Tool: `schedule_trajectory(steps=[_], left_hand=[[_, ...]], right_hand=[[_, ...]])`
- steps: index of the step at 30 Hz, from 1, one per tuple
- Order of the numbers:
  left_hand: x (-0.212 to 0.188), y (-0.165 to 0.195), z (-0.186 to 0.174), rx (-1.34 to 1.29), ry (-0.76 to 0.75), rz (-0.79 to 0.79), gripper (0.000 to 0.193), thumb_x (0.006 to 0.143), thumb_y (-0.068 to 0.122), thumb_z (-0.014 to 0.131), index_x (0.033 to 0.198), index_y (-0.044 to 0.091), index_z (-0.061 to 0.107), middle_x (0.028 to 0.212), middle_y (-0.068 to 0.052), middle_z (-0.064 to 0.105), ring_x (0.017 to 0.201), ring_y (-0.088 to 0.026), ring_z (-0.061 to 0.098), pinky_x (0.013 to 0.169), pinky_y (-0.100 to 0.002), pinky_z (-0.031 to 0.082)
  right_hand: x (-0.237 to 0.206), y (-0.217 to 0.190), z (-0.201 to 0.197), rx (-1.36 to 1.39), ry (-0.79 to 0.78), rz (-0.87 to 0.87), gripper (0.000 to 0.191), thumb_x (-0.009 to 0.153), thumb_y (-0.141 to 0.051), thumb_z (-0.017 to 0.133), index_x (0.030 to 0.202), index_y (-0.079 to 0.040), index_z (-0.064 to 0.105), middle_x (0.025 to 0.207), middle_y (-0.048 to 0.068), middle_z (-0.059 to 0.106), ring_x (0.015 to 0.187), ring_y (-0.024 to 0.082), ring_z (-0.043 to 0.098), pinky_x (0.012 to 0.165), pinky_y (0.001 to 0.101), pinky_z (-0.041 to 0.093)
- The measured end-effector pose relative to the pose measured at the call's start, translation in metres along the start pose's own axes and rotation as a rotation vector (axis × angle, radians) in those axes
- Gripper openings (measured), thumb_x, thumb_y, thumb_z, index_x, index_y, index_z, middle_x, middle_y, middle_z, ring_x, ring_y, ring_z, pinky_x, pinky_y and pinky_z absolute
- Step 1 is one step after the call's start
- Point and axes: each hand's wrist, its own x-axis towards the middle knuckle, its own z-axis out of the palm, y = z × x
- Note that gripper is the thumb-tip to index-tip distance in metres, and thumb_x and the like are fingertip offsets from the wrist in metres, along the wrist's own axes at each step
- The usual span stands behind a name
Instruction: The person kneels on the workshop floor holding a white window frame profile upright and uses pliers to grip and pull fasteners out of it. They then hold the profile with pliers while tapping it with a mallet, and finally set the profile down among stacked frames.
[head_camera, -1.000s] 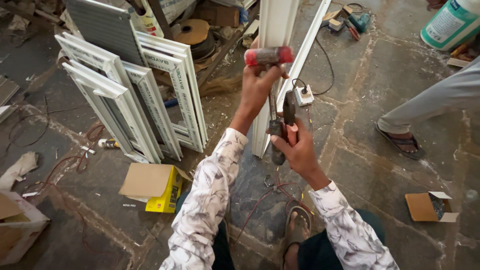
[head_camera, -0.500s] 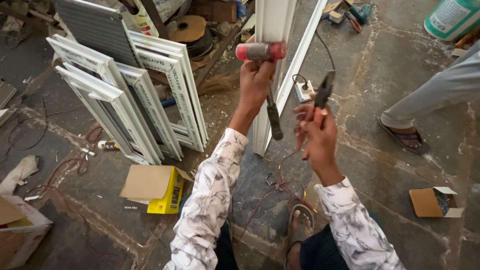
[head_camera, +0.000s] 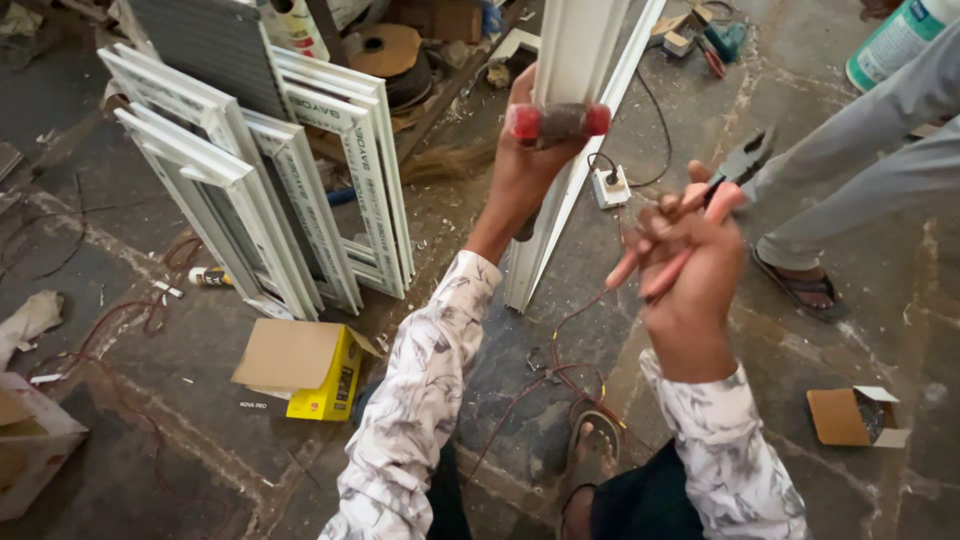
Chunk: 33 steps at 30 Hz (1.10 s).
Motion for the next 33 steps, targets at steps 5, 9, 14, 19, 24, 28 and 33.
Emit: schedule_trajectory(steps=[5,9,14,19,24,28,33], left_hand=[[0.006,0.000,-0.003,0.027,-0.036,0.020,0.087,0.075,-0.013,0.080,0.149,0.006,0.039,0.130,-0.004,0.060,0.119,-0.014,0.060,0.103,-0.030,0.053],[0.008,0.002,-0.008,-0.013,-0.071,-0.008,0.084,0.078,-0.014,0.077,0.151,0.006,0.042,0.132,-0.006,0.060,0.119,-0.014,0.060,0.104,-0.030,0.052],[0.000,0.001,-0.007,0.048,-0.071,-0.103,0.084,0.074,-0.011,0.077,0.148,0.007,0.042,0.119,-0.004,0.068,0.108,-0.013,0.066,0.094,-0.029,0.058],[0.002,-0.009,-0.007,-0.061,-0.065,-0.101,0.071,0.078,-0.011,0.077,0.142,0.005,0.051,0.112,-0.003,0.067,0.101,-0.013,0.064,0.092,-0.029,0.056],[0.000,-0.019,-0.007,-0.023,-0.047,-0.055,0.065,0.077,-0.008,0.079,0.133,0.008,0.051,0.113,0.001,0.061,0.105,-0.010,0.060,0.094,-0.027,0.053],[0.000,-0.021,-0.006,-0.098,-0.064,-0.112,0.063,0.077,-0.010,0.074,0.134,0.007,0.052,0.113,0.000,0.063,0.104,-0.011,0.061,0.094,-0.027,0.053],[0.000,-0.018,-0.005,-0.064,-0.054,-0.097,0.058,0.078,-0.009,0.077,0.127,0.009,0.052,0.107,0.001,0.062,0.100,-0.009,0.061,0.087,-0.026,0.055]], right_hand=[[0.014,0.011,0.002,-0.344,-0.174,0.091,0.053,0.087,0.003,0.052,0.139,-0.005,0.045,0.090,0.006,0.049,0.068,0.016,0.051,0.047,0.0299,0.044],[0.003,0.028,0.003,-0.515,-0.116,0.100,0.067,0.069,0.012,0.048,0.134,-0.007,0.047,0.091,0.005,0.051,0.063,0.015,0.050,0.041,0.0289,0.040],[0.005,0.047,-0.006,-0.247,-0.032,-0.092,0.066,0.073,0.013,0.050,0.136,-0.006,0.041,0.097,0.007,0.051,0.072,0.014,0.052,0.056,0.0264,0.047],[0.010,0.053,-0.015,-0.553,-0.239,0.134,0.071,0.067,0.014,0.050,0.136,-0.005,0.048,0.093,0.005,0.044,0.067,0.012,0.047,0.049,0.0243,0.039],[-0.007,0.071,-0.009,-0.272,-0.044,-0.090,0.065,0.072,0.012,0.052,0.133,-0.007,0.041,0.097,0.005,0.047,0.071,0.012,0.050,0.053,0.0252,0.045],[-0.004,0.069,-0.013,-0.726,-0.117,0.083,0.060,0.073,0.009,0.051,0.130,-0.008,0.041,0.096,0.004,0.050,0.067,0.011,0.052,0.050,0.0241,0.046],[-0.004,0.078,-0.015,-0.380,0.017,-0.129,0.061,0.071,0.013,0.049,0.129,-0.006,0.044,0.095,0.004,0.047,0.069,0.012,0.050,0.052,0.0247,0.044]])
